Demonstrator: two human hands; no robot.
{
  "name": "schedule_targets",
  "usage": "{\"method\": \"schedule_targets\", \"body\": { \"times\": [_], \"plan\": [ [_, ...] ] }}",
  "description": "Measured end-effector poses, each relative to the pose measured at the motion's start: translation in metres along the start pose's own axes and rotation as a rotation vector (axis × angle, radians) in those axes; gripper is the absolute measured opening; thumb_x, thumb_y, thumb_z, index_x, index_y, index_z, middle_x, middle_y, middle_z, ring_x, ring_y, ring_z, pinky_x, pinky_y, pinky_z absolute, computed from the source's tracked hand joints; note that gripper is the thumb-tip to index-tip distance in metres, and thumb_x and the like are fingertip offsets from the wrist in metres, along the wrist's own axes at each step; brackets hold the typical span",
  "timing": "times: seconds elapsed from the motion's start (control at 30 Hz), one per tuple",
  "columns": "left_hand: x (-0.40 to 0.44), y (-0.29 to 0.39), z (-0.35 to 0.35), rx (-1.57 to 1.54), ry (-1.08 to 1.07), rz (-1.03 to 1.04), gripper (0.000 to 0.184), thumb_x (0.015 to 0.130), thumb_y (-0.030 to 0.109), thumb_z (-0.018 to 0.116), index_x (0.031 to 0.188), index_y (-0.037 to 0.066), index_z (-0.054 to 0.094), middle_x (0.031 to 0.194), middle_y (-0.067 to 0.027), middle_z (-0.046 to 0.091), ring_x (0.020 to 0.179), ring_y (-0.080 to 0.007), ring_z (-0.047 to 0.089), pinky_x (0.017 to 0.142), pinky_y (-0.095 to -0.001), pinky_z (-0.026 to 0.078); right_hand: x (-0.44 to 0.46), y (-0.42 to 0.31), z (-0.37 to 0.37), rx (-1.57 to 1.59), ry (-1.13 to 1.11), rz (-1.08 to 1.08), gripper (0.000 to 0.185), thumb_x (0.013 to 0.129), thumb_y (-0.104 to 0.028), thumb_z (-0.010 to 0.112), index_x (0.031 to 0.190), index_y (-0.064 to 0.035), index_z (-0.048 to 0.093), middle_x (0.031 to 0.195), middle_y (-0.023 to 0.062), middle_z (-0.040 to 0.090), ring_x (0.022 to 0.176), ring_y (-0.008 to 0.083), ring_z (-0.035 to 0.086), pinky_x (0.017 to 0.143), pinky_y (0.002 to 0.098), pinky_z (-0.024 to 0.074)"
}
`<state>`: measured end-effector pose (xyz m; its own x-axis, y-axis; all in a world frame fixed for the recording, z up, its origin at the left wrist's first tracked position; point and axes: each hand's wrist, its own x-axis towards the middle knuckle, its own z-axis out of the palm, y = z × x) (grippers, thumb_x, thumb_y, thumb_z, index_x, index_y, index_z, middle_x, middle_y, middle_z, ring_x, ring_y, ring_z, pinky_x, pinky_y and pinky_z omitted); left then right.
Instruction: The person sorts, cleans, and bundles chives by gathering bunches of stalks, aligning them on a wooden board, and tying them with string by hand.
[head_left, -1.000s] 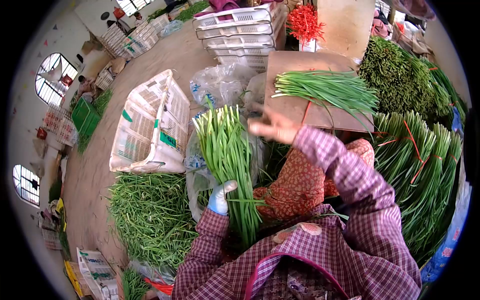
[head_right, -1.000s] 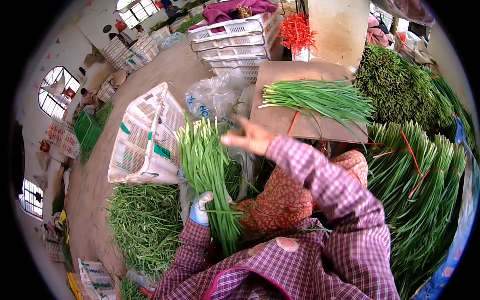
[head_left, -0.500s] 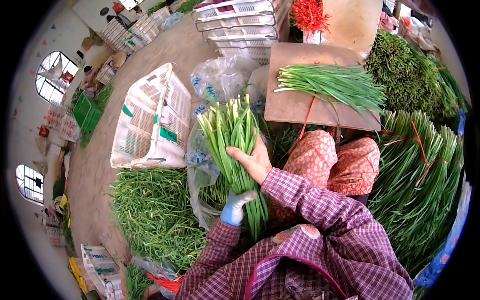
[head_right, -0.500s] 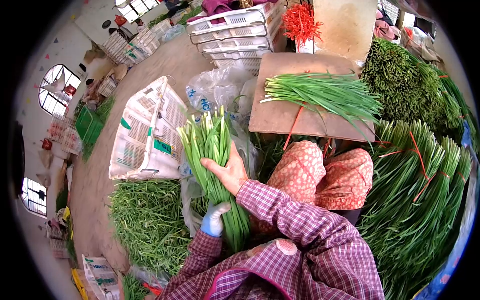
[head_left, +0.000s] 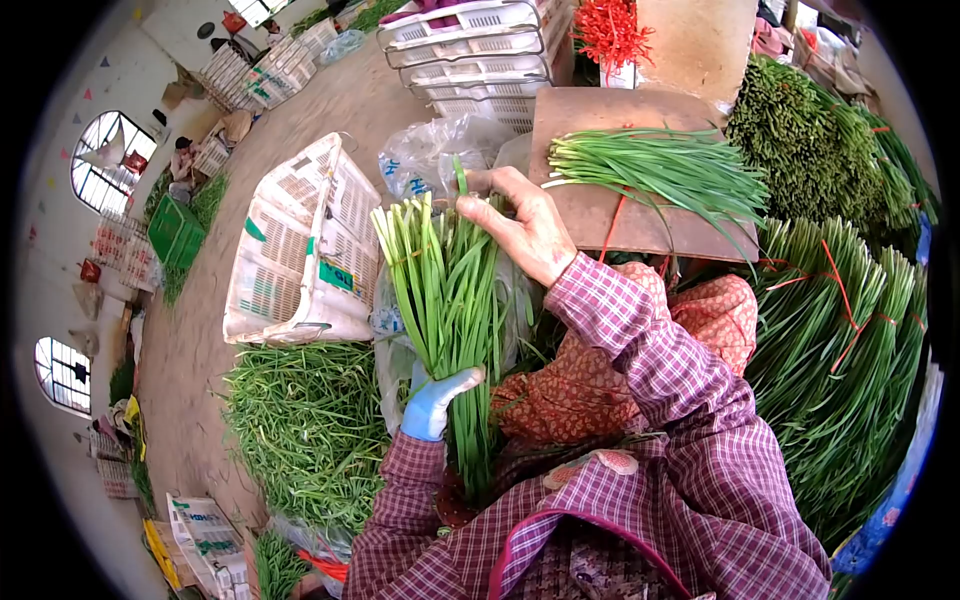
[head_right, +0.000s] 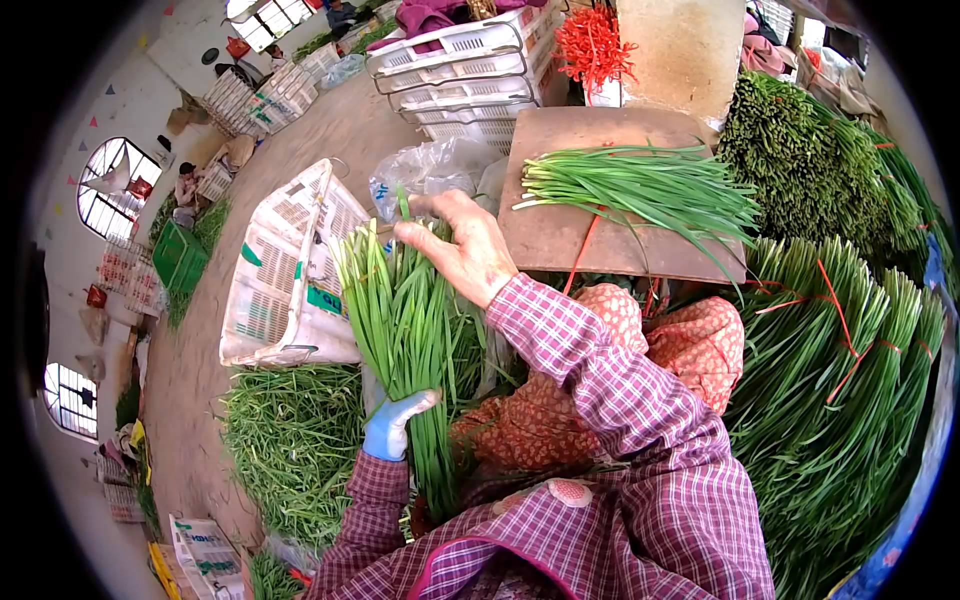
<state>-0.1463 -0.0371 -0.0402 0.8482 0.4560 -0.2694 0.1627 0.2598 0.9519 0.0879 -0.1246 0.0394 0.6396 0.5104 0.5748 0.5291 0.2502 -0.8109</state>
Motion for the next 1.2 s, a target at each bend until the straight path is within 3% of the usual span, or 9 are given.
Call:
{"method": "schedule_targets", "body": {
  "times": [0.1, 0.2, 0.3, 0.37, 0.43, 0.6, 0.7, 0.93, 1.2],
  "plan": [
    [0.004, 0.006, 0.001, -0.031, 0.018, 0.017, 0.037, 0.078, 0.006, 0.07, 0.111, -0.004, 0.058, 0.1, -0.014, 0.066, 0.085, -0.0183, 0.066, 0.076, -0.0278, 0.055, 0.008, 0.007, -0.003, -0.152, -0.026, -0.032, 0.033, 0.084, -0.03, 0.064, 0.098, -0.0001, 0.065, 0.086, 0.0164, 0.062, 0.091, 0.0305, 0.06, 0.082, 0.0358, 0.0451],
    [0.004, 0.023, 0.015, 0.033, 0.074, 0.228, 0.039, 0.071, 0.004, 0.074, 0.107, 0.0, 0.059, 0.09, -0.012, 0.066, 0.083, -0.0194, 0.066, 0.072, -0.0271, 0.055, 0.021, 0.012, -0.007, 0.217, 0.132, 0.08, 0.025, 0.088, -0.028, 0.061, 0.091, -0.0037, 0.066, 0.089, 0.0093, 0.067, 0.08, 0.0228, 0.064, 0.076, 0.0344, 0.0499],
    [0.017, 0.002, -0.022, 0.08, 0.047, 0.139, 0.044, 0.068, 0.008, 0.077, 0.107, -0.003, 0.058, 0.086, -0.0119, 0.066, 0.074, -0.0196, 0.067, 0.067, -0.0284, 0.056, 0.051, 0.002, -0.051, 0.663, 0.325, 0.246, 0.026, 0.089, -0.027, 0.059, 0.1, -0.003, 0.06, 0.085, 0.0073, 0.067, 0.069, 0.0169, 0.063, 0.068, 0.0323, 0.0533],
    [0.019, -0.007, -0.037, 0.117, 0.083, 0.249, 0.039, 0.072, 0.007, 0.073, 0.107, -0.005, 0.058, 0.083, -0.0121, 0.066, 0.068, -0.0198, 0.066, 0.062, -0.0283, 0.056, 0.061, 0.002, -0.083, 0.601, 0.457, 0.2, 0.029, 0.091, -0.029, 0.056, 0.105, -0.003, 0.056, 0.08, 0.0056, 0.065, 0.063, 0.0131, 0.062, 0.063, 0.0317, 0.0547],
    [0.018, -0.005, -0.047, -0.005, 0.149, 0.084, 0.05, 0.07, 0.0, 0.075, 0.114, 0.0, 0.052, 0.086, -0.0084, 0.065, 0.076, -0.0182, 0.067, 0.066, -0.0281, 0.058, 0.056, -0.001, -0.101, 0.517, 0.341, 0.149, 0.029, 0.092, -0.03, 0.054, 0.105, -0.0044, 0.058, 0.077, 0.0042, 0.064, 0.062, 0.0125, 0.061, 0.063, 0.0323, 0.0553],
    [0.03, -0.023, -0.061, -0.137, -0.151, 0.299, 0.041, 0.074, 0.009, 0.073, 0.108, -0.006, 0.057, 0.085, -0.0129, 0.066, 0.068, -0.0187, 0.065, 0.059, -0.0307, 0.056, 0.012, 0.009, -0.051, -0.535, -0.224, -0.227, 0.041, 0.081, -0.039, 0.066, 0.105, -0.0061, 0.061, 0.099, 0.0153, 0.061, 0.097, 0.0306, 0.059, 0.083, 0.0401, 0.0488],
    [0.028, -0.01, -0.049, 0.053, -0.074, 0.171, 0.037, 0.073, 0.01, 0.074, 0.102, -0.007, 0.059, 0.082, -0.0122, 0.064, 0.066, -0.0189, 0.064, 0.057, -0.0315, 0.055, 0.0, 0.002, -0.016, -0.65, -0.179, -0.334, 0.034, 0.074, -0.035, 0.071, 0.095, -0.0095, 0.063, 0.095, 0.0104, 0.057, 0.092, 0.027, 0.055, 0.08, 0.04, 0.0457],
    [0.038, -0.023, -0.072, -0.106, -0.191, -0.062, 0.038, 0.071, 0.012, 0.075, 0.099, -0.006, 0.058, 0.077, -0.0137, 0.062, 0.066, -0.0292, 0.065, 0.057, -0.0396, 0.054, 0.017, 0.019, -0.008, -0.796, -0.036, -0.517, 0.013, 0.076, -0.024, 0.065, 0.084, -0.0132, 0.063, 0.077, 0.003, 0.055, 0.073, 0.0238, 0.054, 0.07, 0.0357, 0.0435],
    [0.02, -0.018, -0.066, -0.096, -0.127, -0.068, 0.043, 0.068, 0.014, 0.075, 0.103, -0.005, 0.058, 0.077, -0.0136, 0.061, 0.061, -0.0245, 0.061, 0.059, -0.038, 0.053, 0.046, 0.037, -0.067, -0.961, 0.274, -0.245, 0.023, 0.084, -0.035, 0.062, 0.092, -0.0155, 0.069, 0.077, 0.005, 0.061, 0.063, 0.0215, 0.062, 0.056, 0.038, 0.0494]
  ]
}}
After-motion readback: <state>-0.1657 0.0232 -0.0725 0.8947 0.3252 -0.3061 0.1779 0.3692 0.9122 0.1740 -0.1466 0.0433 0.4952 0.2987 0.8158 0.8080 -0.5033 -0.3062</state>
